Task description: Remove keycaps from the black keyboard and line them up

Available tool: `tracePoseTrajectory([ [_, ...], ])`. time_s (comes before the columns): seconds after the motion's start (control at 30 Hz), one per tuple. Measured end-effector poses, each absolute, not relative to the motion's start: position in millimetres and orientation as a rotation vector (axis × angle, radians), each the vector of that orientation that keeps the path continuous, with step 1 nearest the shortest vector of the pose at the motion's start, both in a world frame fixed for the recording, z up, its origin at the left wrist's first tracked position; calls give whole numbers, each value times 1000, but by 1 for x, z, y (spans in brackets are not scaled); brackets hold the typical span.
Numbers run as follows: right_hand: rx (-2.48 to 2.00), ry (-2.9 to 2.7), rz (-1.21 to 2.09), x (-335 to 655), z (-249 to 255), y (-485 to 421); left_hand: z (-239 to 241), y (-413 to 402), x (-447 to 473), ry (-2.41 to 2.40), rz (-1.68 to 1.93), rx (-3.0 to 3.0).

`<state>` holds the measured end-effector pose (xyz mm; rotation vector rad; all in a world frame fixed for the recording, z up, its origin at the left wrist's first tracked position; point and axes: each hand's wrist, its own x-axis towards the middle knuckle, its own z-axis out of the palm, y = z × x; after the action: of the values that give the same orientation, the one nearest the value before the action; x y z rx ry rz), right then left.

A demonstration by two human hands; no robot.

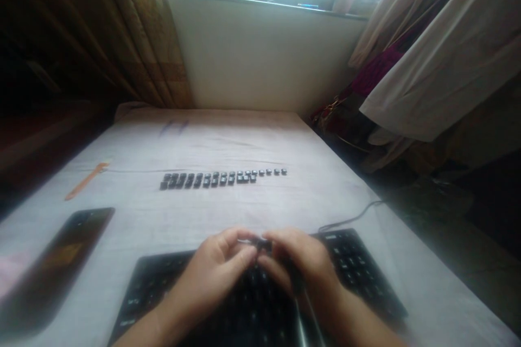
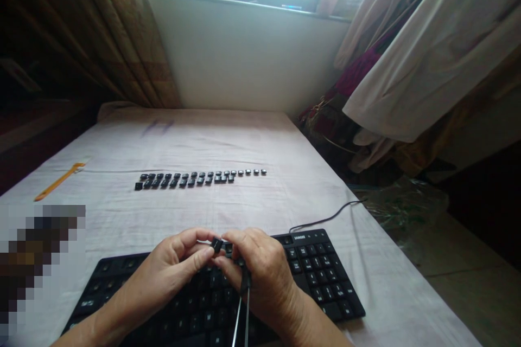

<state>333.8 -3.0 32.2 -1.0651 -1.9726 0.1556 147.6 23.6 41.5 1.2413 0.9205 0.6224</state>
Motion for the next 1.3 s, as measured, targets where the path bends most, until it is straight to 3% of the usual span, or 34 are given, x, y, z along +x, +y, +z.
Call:
tracePoseTrajectory([
  [0.57, -1148, -2145, 272, 341, 51, 44, 34, 30, 137, 1132, 661, 1678],
  [0.8, -1718, -2156, 60, 370, 31, 116, 34, 32, 134, 1243, 639, 1866],
  [1.3, -1762, -2437, -110, 364, 11, 145, 31, 33, 134, 1206, 628, 1887],
])
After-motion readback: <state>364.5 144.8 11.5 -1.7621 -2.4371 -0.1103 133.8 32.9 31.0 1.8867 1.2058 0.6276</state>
